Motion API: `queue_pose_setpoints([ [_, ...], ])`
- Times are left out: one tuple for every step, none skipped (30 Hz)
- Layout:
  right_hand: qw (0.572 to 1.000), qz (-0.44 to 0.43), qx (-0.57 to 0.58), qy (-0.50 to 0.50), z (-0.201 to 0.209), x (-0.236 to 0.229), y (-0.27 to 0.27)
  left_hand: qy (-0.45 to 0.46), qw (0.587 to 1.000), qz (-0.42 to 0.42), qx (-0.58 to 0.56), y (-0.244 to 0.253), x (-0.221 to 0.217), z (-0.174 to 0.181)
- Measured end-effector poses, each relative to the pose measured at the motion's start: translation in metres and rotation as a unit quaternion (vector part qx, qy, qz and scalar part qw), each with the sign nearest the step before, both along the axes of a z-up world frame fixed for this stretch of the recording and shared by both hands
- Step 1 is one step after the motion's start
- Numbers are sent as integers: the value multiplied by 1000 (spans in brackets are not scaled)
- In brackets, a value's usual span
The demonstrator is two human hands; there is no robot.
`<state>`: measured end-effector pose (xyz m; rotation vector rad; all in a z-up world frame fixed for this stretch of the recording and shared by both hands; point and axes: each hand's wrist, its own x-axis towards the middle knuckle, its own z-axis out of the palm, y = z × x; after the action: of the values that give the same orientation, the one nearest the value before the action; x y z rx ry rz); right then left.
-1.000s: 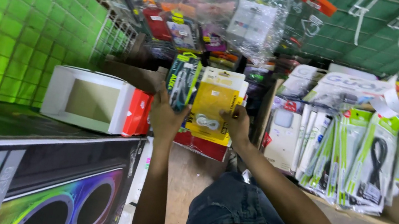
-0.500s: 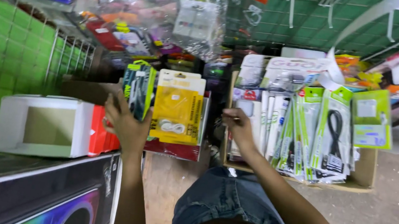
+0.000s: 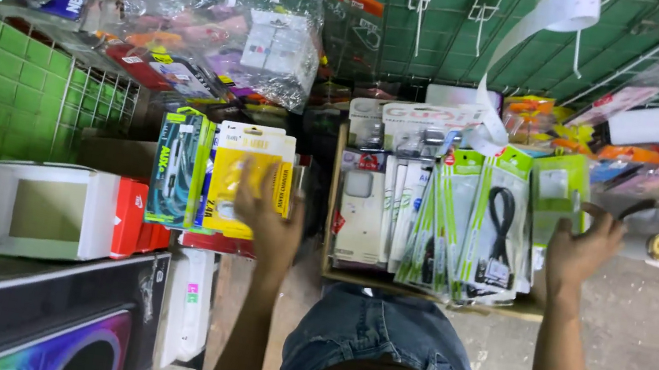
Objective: Organize and sort various packaged electronics and accessories into a storage bin.
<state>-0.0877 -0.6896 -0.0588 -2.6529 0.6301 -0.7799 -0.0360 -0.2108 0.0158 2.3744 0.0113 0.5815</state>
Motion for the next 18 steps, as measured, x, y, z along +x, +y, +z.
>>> queue_pose_setpoints([
  [1000,6,2,-1,-5,2,-8,-1,1000,6,2,-16,-3,6],
  [999,-15,28,35,-10,1,-16,14,999,-23,-20,-32,-7,11],
  [995,-34,55,72,-15,0,-25,29,997,-52,-41,-48,-10,17],
  [995,-29,55,72,-26,0,-34,29,998,-47,-41,-62,-13,12],
  [996,1,55,69,-36,0,-44,40,997,-59,-11,-75,-15,7],
  [996,31,56,66,-47,1,-52,52,996,-71,19,-87,-17,3],
  [996,37,55,66,-33,5,-48,52,996,-65,19,-98,-20,2],
  [993,13,63,103,-21,9,-43,59,994,-86,23,-108,-23,1],
  [987,-12,71,141,-9,13,-37,65,992,-108,26,-118,-26,-1],
  [987,-5,71,142,-11,14,-39,66,992,-102,28,-125,-29,4],
  [990,24,38,133,-12,16,-41,77,991,-106,25,-133,-31,7],
  [991,48,3,126,-13,14,-45,89,989,-114,21,-142,-35,10],
  [991,50,3,128,-29,13,-57,91,989,-112,20,-146,-37,10],
  [993,51,8,106,-45,11,-68,90,990,-111,16,-150,-40,10],
  [995,52,13,84,-60,9,-80,90,990,-111,12,-155,-43,10],
  [995,55,14,86,-57,10,-83,92,990,-109,11,-156,-46,8],
  [985,1,161,55,-55,11,-85,117,988,-103,-15,-156,-50,5],
  [950,-54,306,23,-52,13,-89,139,984,-101,-42,-158,-52,2],
])
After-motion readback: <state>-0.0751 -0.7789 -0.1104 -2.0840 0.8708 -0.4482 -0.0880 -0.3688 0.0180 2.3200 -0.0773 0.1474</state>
